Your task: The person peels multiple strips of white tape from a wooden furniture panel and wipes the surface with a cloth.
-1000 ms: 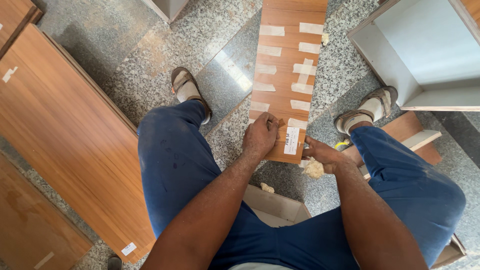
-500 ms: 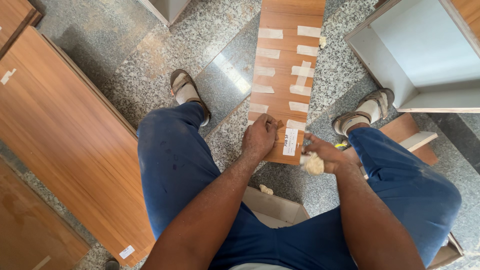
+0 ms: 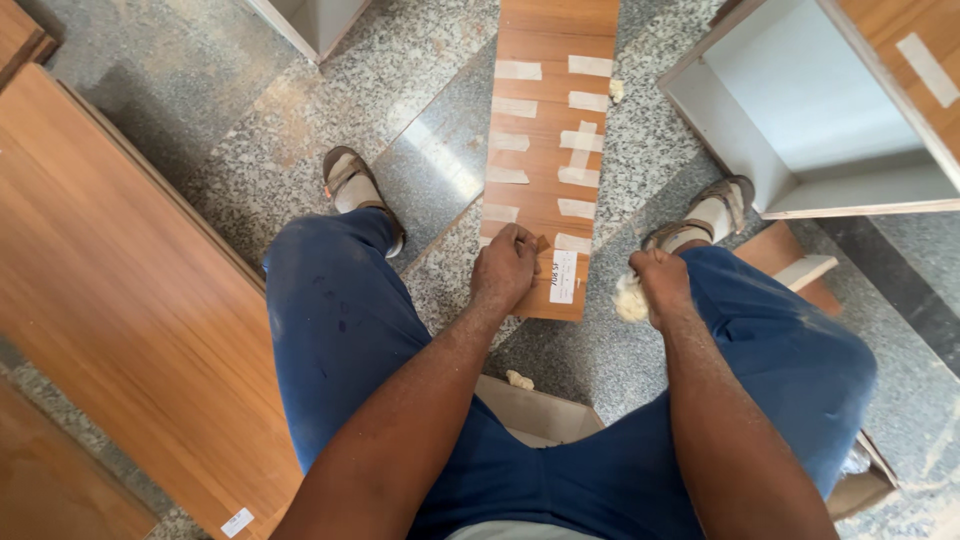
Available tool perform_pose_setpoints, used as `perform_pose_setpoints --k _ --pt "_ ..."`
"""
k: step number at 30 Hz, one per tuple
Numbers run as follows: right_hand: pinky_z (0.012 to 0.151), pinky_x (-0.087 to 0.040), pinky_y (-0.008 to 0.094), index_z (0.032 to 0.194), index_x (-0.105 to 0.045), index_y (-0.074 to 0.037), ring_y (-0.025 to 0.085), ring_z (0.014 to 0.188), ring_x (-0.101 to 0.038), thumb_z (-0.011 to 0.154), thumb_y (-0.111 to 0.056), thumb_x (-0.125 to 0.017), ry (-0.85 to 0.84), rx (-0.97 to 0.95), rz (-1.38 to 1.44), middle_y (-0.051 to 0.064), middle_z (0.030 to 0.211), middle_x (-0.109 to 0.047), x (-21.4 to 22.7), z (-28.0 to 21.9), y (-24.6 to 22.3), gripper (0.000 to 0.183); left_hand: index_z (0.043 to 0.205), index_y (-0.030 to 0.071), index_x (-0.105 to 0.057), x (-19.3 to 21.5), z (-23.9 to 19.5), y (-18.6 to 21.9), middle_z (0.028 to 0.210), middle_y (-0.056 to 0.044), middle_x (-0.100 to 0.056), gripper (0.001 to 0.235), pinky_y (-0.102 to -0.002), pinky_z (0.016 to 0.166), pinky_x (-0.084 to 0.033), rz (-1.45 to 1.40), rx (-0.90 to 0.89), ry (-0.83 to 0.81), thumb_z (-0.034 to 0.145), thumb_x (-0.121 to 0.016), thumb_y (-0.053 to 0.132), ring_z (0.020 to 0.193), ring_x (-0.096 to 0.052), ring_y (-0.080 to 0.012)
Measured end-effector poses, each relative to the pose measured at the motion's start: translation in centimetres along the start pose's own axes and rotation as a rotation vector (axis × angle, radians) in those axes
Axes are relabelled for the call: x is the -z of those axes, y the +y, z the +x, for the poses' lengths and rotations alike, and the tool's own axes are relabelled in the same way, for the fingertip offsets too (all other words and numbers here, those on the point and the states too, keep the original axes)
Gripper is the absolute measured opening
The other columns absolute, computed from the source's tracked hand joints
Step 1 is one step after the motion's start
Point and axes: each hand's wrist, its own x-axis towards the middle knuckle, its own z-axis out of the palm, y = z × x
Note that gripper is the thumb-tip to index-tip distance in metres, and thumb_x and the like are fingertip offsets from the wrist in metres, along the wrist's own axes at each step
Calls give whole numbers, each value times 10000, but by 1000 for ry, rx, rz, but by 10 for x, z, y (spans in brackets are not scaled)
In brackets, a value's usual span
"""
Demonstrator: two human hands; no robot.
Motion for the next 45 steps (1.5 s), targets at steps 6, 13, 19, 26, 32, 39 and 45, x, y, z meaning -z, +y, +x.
perform_pose_setpoints --k 6,13,19,26,32,39,45 --pt "552 -401 257 776 -589 -65 87 661 -498 843 -21 -645 39 164 -32 -15 736 -565 12 -16 -10 98 1036 162 -664 -4 1 -5 827 -13 -780 158 -362 817 -563 20 -23 24 995 -595 297 760 -766 -170" --pt "653 -560 417 1153 -432 -136 215 768 -658 834 67 -559 8 96 186 104 966 -600 2 -54 -56 398 1039 160 -656 -15 6 -11 1027 -50 -739 146 -408 856 -565 39 -41 84 989 -610 290 984 -720 -215" --pt "815 -620 515 1090 -547 -68 258 942 -738 825 -2 -380 -195 -43 421 128 1101 -608 3 -69 -71 320 1012 140 -639 -19 1 -3 940 -75 -726 249 -420 808 -593 66 -7 57 988 -643 389 903 -734 -219" --pt "752 -606 534 930 -490 -36 346 796 -659 1132 -348 -534 -292 -80 525 192 916 -586 6 -43 -32 374 1016 91 -669 -25 0 -1 976 -157 -743 229 -464 869 -578 40 -7 140 948 -677 309 963 -730 -325" --pt "744 -613 415 1129 -550 -175 267 820 -709 864 -113 -700 -337 -264 60 156 955 -672 -21 -68 -50 311 1038 84 -654 -30 3 0 932 -150 -780 230 -451 891 -564 -30 -6 146 958 -635 298 949 -737 -312" --pt "748 -633 369 1108 -622 4 259 868 -744 880 -13 -727 -456 -104 -116 212 1014 -711 -38 -85 -75 252 1101 60 -626 -30 23 0 832 -70 -727 212 -330 669 -609 -492 28 -143 1048 -510 229 677 -706 -139" --pt "719 -646 376 1055 -674 -49 286 798 -760 904 -76 -523 -342 -17 137 180 907 -735 -29 -76 -79 215 1087 40 -587 -28 23 -3 803 -58 -704 163 -303 590 -596 -515 2 4 1053 -528 188 626 -701 -132"
